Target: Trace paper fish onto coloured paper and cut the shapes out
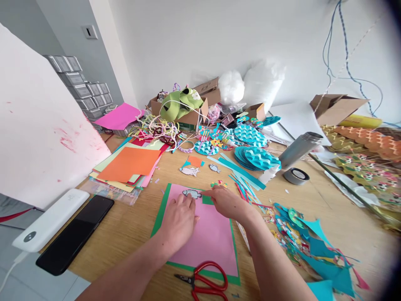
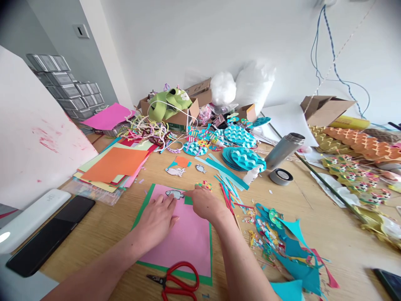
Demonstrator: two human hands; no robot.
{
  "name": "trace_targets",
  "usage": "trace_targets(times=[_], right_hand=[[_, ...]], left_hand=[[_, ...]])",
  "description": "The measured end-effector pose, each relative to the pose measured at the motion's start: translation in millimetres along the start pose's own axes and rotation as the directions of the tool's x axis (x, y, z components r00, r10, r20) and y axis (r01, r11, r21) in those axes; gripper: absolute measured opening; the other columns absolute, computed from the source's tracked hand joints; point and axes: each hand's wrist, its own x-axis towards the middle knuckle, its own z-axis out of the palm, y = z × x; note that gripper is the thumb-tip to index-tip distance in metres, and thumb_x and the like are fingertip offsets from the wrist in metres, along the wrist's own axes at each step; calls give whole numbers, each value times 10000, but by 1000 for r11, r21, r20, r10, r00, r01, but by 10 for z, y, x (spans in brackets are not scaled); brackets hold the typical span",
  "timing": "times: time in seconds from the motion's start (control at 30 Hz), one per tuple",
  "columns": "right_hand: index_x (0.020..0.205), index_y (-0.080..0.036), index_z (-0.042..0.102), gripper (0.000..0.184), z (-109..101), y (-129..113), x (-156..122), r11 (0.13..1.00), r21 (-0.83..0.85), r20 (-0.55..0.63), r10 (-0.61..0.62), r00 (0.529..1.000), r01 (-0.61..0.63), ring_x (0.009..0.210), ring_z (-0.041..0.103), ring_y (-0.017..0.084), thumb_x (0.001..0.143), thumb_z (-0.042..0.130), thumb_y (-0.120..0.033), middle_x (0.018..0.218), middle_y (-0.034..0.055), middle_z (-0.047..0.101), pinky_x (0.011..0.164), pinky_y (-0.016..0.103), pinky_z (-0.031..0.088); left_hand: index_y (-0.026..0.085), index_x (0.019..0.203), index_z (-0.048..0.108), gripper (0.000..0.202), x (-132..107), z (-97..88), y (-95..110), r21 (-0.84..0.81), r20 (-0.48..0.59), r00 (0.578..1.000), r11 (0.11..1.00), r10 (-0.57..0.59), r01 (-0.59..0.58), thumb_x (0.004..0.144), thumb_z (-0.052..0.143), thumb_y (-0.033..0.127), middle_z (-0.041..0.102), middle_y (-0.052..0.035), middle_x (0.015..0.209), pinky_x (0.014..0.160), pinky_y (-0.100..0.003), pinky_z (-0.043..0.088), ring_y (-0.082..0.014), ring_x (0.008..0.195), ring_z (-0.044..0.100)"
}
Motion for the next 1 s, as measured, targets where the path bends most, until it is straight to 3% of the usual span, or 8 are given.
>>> trace_targets(times=[0.43, 0.7, 0.9, 1.0], right_hand=[[1325, -244, 545, 526, 11, -57, 16, 1000, -16, 51, -11, 999, 11, 952, 587, 232, 862, 372, -64, 1037, 141, 618, 795, 286, 390], [1300, -232, 569, 522, 40, -36, 30, 1000, -11, 41, -14, 999, 15, 922, 585, 220, 846, 384, -51, 1023, 138, 615, 796, 284, 383], [1152, -215, 663, 480, 38, -13, 34, 999, -33, -33, 4, 999, -5, 926, 598, 212, 816, 383, -17, 969, 117, 635, 772, 265, 385], [1063, -185, 696, 430, 28, -25, 31, 998, -65, -3, 10, 1000, -10, 946, 598, 218, 805, 398, -13, 963, 126, 647, 788, 265, 385]], left_hand=[[145, 1173, 544, 377, -14, -1, 11, -17, -25, 1000, 1000, -12, 12, 865, 535, 363, 574, -105, 1118, 789, -411, 457, -272, 997, 490], [181, 1269, 487, 439, 3, -15, 6, -35, -15, 999, 999, -28, 28, 863, 543, 340, 562, -99, 1137, 802, -410, 459, -269, 1010, 492], [186, 1234, 524, 401, -9, -13, 5, -21, -5, 1000, 1000, -20, 20, 866, 531, 345, 559, -102, 1140, 800, -415, 461, -274, 1005, 490], [185, 1241, 519, 408, -14, -10, 2, -22, -8, 1000, 1000, -18, 18, 865, 529, 345, 558, -103, 1144, 799, -417, 463, -277, 1008, 490]])
